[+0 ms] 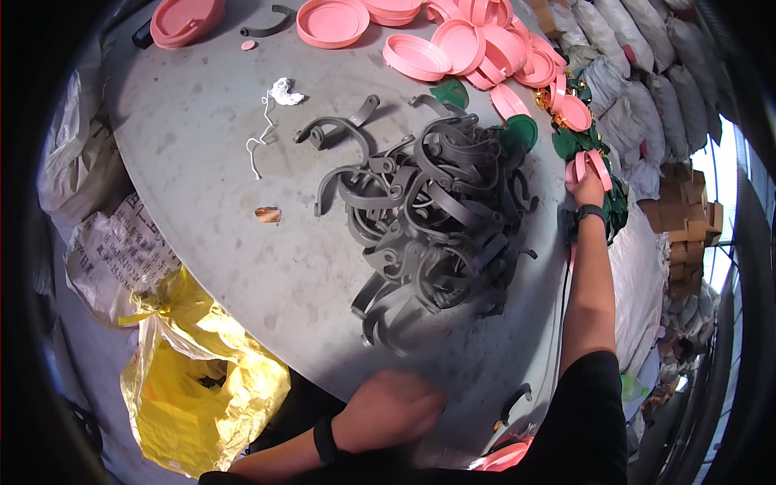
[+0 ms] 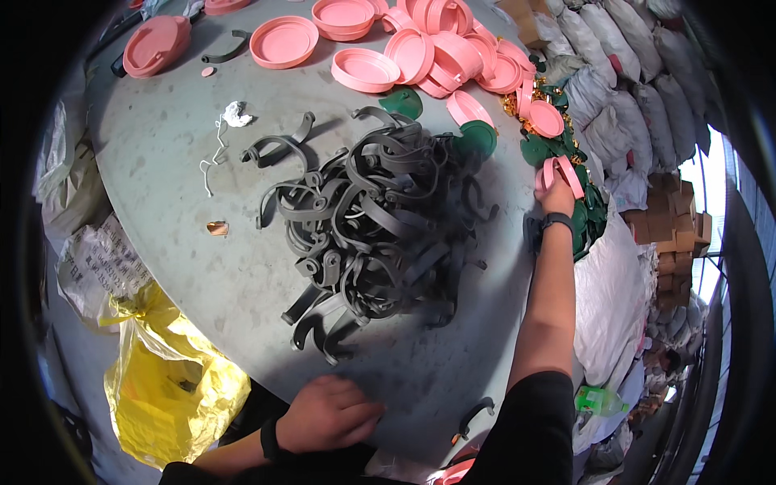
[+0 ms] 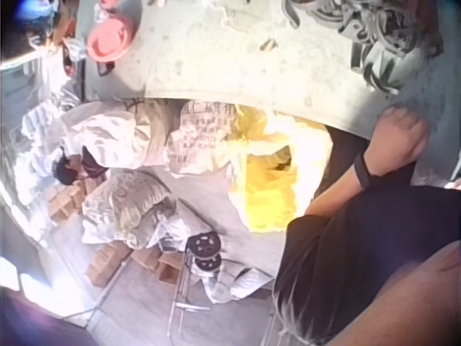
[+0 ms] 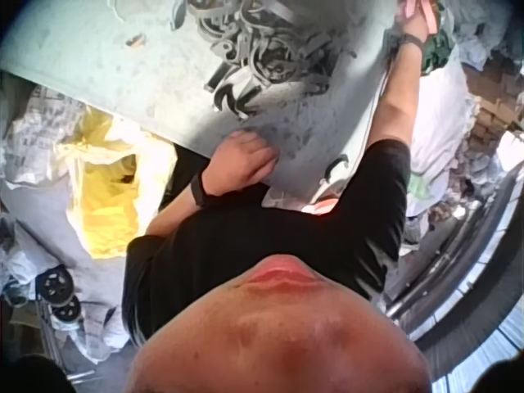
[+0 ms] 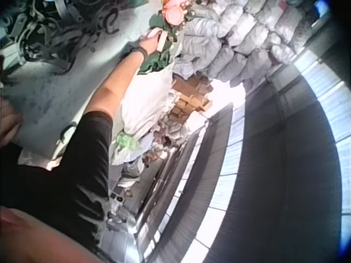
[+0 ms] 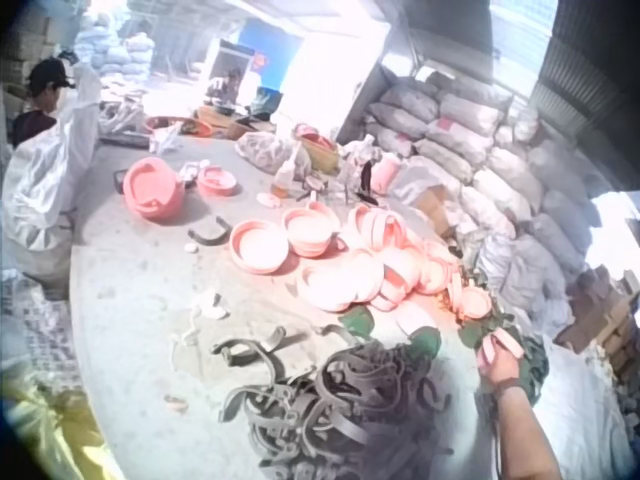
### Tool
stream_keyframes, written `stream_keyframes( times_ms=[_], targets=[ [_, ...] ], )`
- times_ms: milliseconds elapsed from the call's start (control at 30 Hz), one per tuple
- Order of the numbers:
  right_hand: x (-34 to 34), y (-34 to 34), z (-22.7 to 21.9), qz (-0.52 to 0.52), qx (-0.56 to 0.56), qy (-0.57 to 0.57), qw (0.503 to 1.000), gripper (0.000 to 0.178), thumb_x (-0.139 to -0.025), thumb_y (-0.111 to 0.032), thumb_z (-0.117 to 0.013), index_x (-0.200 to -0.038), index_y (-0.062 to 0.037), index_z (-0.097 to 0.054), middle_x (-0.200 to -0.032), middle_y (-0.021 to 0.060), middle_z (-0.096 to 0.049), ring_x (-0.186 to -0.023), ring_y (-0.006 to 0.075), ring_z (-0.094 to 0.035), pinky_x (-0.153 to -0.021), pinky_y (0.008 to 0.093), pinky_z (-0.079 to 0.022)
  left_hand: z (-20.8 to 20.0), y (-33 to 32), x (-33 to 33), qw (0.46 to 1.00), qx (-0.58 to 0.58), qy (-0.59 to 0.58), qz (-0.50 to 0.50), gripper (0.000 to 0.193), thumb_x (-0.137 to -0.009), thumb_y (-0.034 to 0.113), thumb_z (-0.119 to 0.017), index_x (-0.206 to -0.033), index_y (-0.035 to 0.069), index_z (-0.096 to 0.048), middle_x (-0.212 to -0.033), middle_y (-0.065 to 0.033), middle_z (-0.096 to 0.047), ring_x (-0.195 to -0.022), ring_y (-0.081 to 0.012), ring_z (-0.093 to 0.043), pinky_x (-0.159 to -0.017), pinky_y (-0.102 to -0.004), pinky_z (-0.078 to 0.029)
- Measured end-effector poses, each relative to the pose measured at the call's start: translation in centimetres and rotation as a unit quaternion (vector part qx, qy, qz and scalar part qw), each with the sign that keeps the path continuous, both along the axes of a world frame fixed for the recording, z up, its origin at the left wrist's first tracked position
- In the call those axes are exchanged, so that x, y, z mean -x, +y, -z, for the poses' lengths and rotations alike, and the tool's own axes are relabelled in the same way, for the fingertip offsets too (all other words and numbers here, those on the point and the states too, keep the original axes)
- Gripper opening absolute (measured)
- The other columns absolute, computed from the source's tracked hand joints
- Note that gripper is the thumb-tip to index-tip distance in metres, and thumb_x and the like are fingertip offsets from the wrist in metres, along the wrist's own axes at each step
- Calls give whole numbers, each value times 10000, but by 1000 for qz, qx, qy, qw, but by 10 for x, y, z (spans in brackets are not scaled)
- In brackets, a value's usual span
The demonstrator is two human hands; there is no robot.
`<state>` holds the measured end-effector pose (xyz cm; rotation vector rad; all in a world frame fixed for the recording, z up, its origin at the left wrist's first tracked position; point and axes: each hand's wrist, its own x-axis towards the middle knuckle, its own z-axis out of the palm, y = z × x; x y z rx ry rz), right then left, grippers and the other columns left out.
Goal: Assembling black plastic clips onto pink plastic lids at a large workshop table.
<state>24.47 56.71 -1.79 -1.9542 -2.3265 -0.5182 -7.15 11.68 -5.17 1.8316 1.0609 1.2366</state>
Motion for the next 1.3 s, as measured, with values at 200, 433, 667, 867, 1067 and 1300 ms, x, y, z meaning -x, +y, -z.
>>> stream_keyframes(
  times_ms=[200, 433, 667, 867, 1067, 1300],
  targets=[
    [-12, 4, 30, 79, -71, -49, 993, 684, -677, -345, -675, -1297, -172, -442, -1212, 185, -530, -1158, 392, -455, -1010, 427, -316, 0, 1, -1, 1000, 10, 1, 4, 158, -710, 148, -667, -858, 98, -643, -668, -7, -548, -619, -173, -549, -555, -306, -423],
    [-58, 45, 29, -53, -15, 66, 996, 552, -708, -301, -675, -1191, -76, -535, -1182, 208, -539, -1115, 392, -482, -974, 422, -353, 1, 5, -2, 1000, 13, -4, 7, 191, -704, 159, -676, -886, 111, -647, -671, 5, -544, -618, -161, -545, -552, -296, -413],
    [-53, 39, 31, -63, -36, 84, 994, 409, -745, -158, -633, -1141, -74, -574, -1138, 208, -561, -1044, 378, -534, -910, 418, -421, -2, 6, 0, 1000, 9, 15, 19, 221, -686, 159, -690, -898, 113, -647, -677, 4, -547, -623, -160, -552, -550, -296, -418],
    [-62, 14, 19, -81, -139, 104, 982, 338, -748, -139, -633, -1062, -19, -605, -1037, 224, -603, -977, 384, -565, -868, 407, -435, 0, 5, -4, 1000, 14, 2, 26, 214, -686, 141, -686, -893, 109, -644, -678, -7, -551, -617, -176, -556, -548, -308, -427],
    [3, -140, -73, -100, -27, 259, 960, 246, -829, -143, -638, -989, 40, -600, -824, 142, -639, -742, 202, -598, -691, 293, -453, -6, -1, 2, 999, 22, 17, 16, 212, -662, 101, -675, -871, 99, -639, -657, -24, -537, -614, -203, -554, -552, -332, -429],
    [-19, -397, -155, -49, -92, 128, 986, 167, -806, -32, -656, -950, 45, -622, -839, 53, -607, -747, 103, -520, -659, 227, -418, -7, 11, -9, 1000, -3, 15, 19, 197, -640, 27, -651, -832, 65, -627, -689, -68, -583, -641, -251, -570, -577, -359, -435]
  ],
)
